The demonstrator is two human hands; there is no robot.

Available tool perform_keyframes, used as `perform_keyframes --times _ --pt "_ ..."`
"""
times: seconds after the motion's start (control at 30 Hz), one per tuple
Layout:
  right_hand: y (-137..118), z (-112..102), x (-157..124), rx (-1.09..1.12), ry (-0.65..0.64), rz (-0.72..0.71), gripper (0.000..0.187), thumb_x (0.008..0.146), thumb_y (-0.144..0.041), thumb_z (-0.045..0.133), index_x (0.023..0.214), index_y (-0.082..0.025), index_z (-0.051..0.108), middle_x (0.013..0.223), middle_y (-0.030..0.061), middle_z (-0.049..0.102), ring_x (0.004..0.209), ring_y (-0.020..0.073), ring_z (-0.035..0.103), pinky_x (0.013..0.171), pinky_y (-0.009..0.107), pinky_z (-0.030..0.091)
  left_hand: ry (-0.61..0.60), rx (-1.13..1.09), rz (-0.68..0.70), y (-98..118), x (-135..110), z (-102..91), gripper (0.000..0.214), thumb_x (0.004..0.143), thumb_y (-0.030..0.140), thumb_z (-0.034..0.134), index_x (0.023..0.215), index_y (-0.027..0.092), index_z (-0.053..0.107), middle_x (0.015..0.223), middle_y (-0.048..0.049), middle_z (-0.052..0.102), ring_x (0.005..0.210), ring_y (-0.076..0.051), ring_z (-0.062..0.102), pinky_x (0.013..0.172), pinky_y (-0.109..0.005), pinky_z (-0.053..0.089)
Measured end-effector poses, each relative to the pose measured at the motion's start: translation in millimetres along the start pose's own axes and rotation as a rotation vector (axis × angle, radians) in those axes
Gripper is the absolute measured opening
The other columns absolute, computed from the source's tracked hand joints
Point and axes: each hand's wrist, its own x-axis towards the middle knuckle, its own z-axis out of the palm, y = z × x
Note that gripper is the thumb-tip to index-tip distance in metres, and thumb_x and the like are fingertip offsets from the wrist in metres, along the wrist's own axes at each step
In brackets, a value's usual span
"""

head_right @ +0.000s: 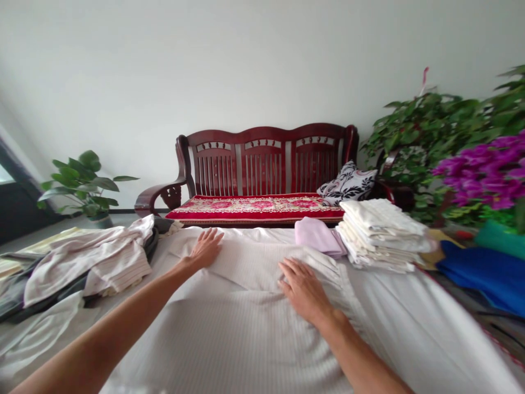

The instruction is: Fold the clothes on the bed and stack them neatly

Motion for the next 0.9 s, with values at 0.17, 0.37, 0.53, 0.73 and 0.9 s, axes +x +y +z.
perform_keyframes --times 0.17,0.37,0.53,0.73,0.9 --pt "-40 -44 1 0.101 -0.009 -0.071 0.022 0.093 -0.025 0.055 0.108 -0.024 0.072 0.108 0.0062 0.069 0.105 0.0233 0.06 0.093 0.04 0.047 -0.037 -0.34 0.261 48 -34 -14.4 0.042 0.098 0.023 0.043 0.136 0.023 0.06 0.146 -0.0069 0.056 0.141 -0.022 0.044 0.119 -0.04 0.034" --pt "-93 -55 -23 0.18 -0.207 -0.157 0.021 0.083 -0.038 0.074 0.098 -0.024 0.069 0.095 0.0018 0.065 0.094 0.0211 0.058 0.083 0.034 0.044 -0.174 -0.334 0.463 84 -55 -19.4 0.05 0.105 0.042 0.03 0.149 0.023 0.045 0.156 -0.0108 0.042 0.148 -0.027 0.032 0.12 -0.048 0.028" --pt "-98 -39 -30 0.171 -0.199 -0.146 0.005 0.087 -0.021 0.068 0.085 -0.021 0.064 0.092 0.0009 0.065 0.09 0.0184 0.057 0.08 0.031 0.041 -0.196 -0.204 0.449 85 -57 -13.1 0.054 0.104 0.045 0.031 0.155 0.027 0.031 0.164 -0.0121 0.025 0.152 -0.03 0.021 0.12 -0.054 0.021" --pt "-91 -43 -29 0.269 -0.271 -0.285 0.01 0.092 -0.022 0.063 0.082 -0.02 0.06 0.088 -0.0004 0.063 0.087 0.017 0.055 0.078 0.03 0.04 -0.189 -0.197 0.45 80 -50 -6.8 0.056 0.104 0.049 0.03 0.157 0.03 0.028 0.165 -0.0096 0.023 0.153 -0.028 0.017 0.121 -0.053 0.016" --pt "-87 -45 -33 0.389 -0.282 -0.327 0.016 0.095 -0.027 0.059 0.08 -0.021 0.06 0.084 -0.0004 0.062 0.085 0.0168 0.054 0.079 0.03 0.04 -0.188 -0.199 0.451 77 -43 -6.3 0.058 0.103 0.05 0.031 0.156 0.028 0.028 0.165 -0.0114 0.022 0.152 -0.029 0.018 0.121 -0.055 0.016"
